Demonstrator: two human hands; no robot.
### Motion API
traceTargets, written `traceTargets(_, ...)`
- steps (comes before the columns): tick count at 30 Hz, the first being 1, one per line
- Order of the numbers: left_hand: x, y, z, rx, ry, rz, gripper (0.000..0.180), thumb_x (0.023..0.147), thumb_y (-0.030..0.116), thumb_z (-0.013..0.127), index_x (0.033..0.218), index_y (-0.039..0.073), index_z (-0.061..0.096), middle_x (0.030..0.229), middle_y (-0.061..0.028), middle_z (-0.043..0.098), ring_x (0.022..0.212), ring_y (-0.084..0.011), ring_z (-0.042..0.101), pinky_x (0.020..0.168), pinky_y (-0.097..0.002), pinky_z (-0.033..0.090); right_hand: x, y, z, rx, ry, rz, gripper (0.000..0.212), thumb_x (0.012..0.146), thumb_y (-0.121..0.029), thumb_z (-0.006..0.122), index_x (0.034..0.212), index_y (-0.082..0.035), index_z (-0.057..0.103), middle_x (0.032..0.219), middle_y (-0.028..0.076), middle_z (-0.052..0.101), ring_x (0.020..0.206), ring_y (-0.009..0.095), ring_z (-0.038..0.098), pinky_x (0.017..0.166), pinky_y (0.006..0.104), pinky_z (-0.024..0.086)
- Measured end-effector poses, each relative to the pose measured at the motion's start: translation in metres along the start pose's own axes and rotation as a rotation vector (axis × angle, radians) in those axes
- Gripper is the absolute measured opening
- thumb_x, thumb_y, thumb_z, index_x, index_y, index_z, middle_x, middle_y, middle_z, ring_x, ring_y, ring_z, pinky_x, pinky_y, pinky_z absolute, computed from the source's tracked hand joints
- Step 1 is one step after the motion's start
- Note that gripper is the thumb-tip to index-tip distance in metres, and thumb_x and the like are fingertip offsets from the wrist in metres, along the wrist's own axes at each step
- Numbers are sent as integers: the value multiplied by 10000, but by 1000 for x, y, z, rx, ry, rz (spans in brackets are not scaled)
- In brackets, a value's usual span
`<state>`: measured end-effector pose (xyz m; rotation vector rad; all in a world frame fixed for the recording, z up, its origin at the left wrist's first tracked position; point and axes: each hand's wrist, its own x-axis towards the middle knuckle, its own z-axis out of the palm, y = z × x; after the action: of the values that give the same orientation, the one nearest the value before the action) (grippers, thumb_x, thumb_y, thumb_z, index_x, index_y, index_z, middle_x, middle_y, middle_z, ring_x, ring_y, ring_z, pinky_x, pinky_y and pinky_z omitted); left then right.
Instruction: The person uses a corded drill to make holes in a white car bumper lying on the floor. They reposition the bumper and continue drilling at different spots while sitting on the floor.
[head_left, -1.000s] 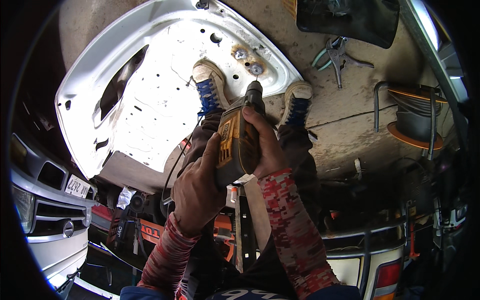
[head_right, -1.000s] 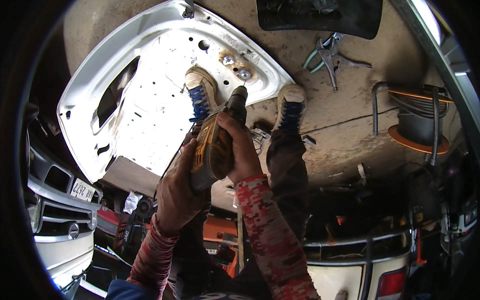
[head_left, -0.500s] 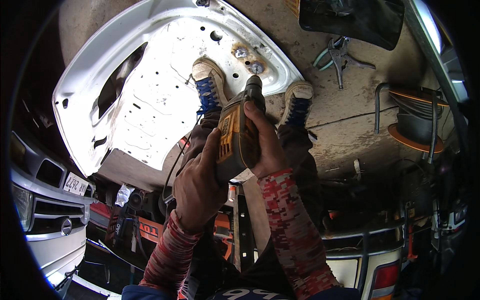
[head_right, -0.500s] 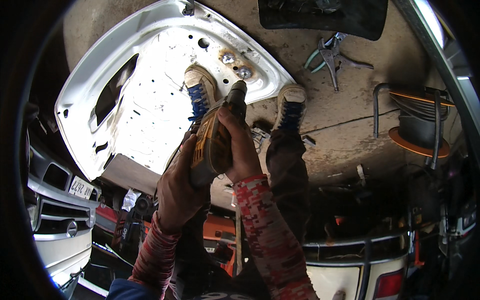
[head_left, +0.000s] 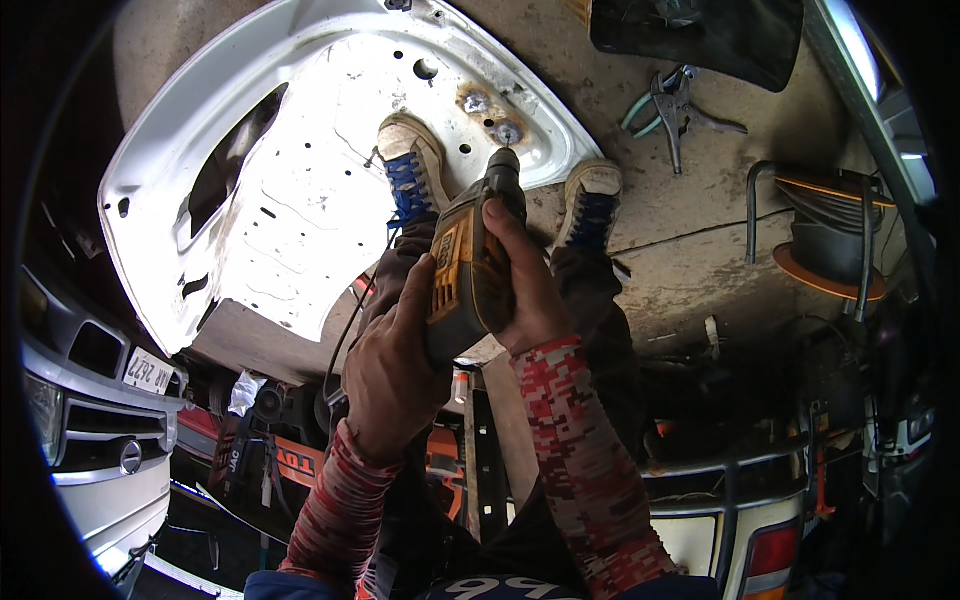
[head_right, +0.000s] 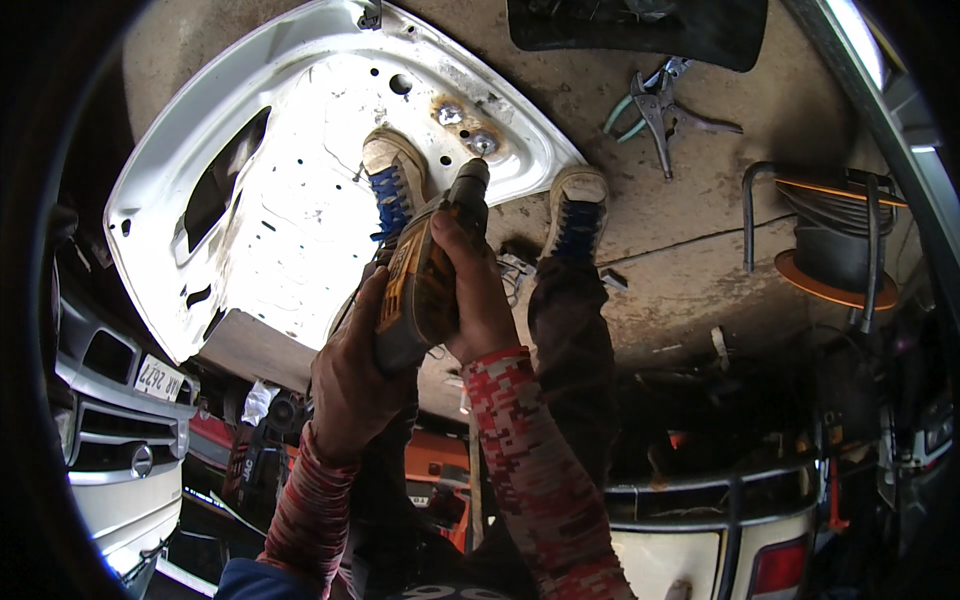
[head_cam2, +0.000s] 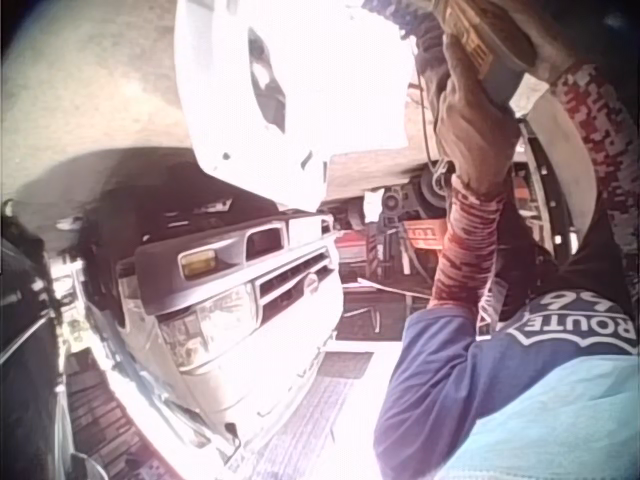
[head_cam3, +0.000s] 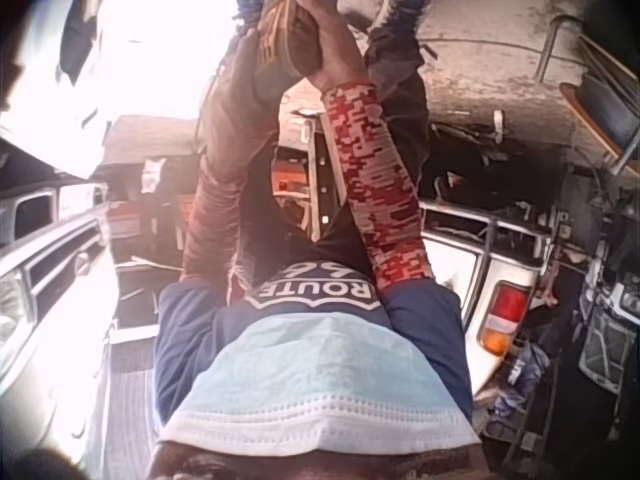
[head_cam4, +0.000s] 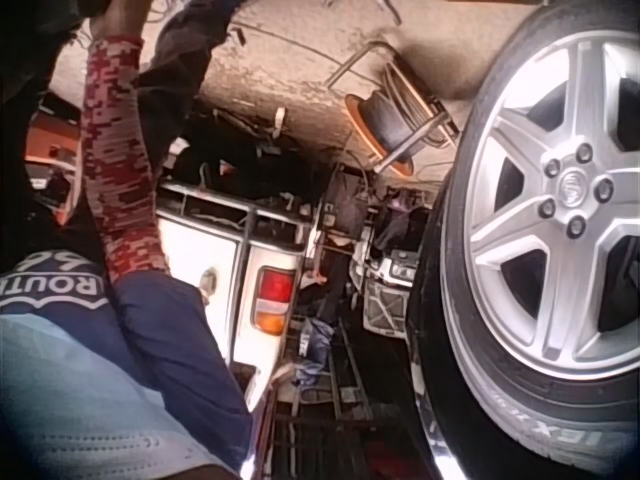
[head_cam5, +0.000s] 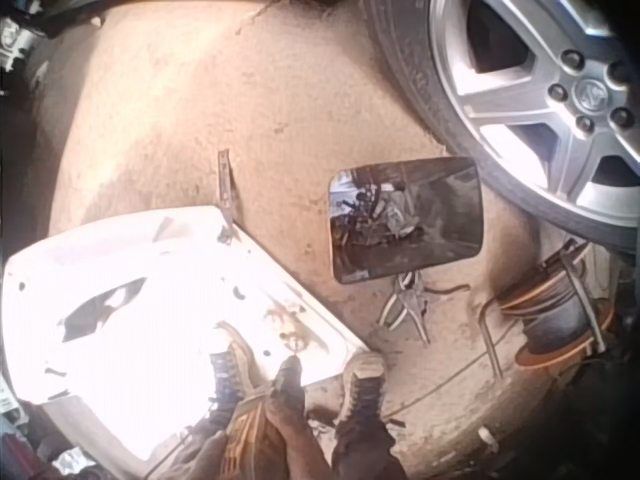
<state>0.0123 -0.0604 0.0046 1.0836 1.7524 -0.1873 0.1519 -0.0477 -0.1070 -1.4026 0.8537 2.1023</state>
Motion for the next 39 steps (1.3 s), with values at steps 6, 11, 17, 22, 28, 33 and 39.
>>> traceTargets(6,-1,-3,0,-6,-69,-73,847,861,77,833,1630,-1,486,1378,-325,719,1236,-490,736,993,-507,630,1,0,-2,0,16,13,446,1041,-389,806,1288,-45,662,1082,68,750,923,174,768,817,339,654)
traceTargets(11,-1,-3,1,33,-24,-35,845,864,74,833,1631,6,487,1359,-323,727,1206,-499,743,968,-507,638,2,1,-1,25,15,13,457,1036,-385,814,1309,-55,656,1103,65,745,952,172,759,842,340,649)
traceTargets(17,-1,-2,2,-6,-39,-66,852,861,73,839,1635,16,488,1325,-321,742,1183,-501,751,957,-510,641,0,-1,-3,3,10,5,449,1036,-383,815,1311,-64,658,1102,61,745,946,176,758,841,344,647)
traceTargets(22,-2,-2,2,-28,-38,-82,850,858,61,823,1637,20,487,1282,-321,756,1157,-499,761,943,-515,644,0,-2,-2,-14,4,8,454,1035,-393,814,1309,-66,659,1102,64,745,947,179,759,843,348,648)
traceTargets(28,-2,-2,3,6,-36,-63,834,860,45,788,1638,23,488,1283,-328,751,1151,-502,759,943,-518,642,-1,-4,-2,-36,18,8,512,1014,-425,833,1317,-53,653,1104,67,744,958,180,761,851,348,648)
traceTargets(33,-3,0,3,-1,-34,-66,833,868,51,781,1646,38,481,1269,-323,756,1139,-505,760,936,-522,643,-2,-5,-1,-40,0,12,529,1009,-431,838,1321,-49,649,1112,70,742,962,183,761,853,345,650)
traceTargets(39,1,-4,3,1,-36,-58,859,856,60,811,1649,49,479,1244,-329,760,1123,-506,762,913,-524,649,0,-3,0,19,23,30,452,1008,-361,842,1286,-54,662,1114,70,740,957,184,756,842,347,648)
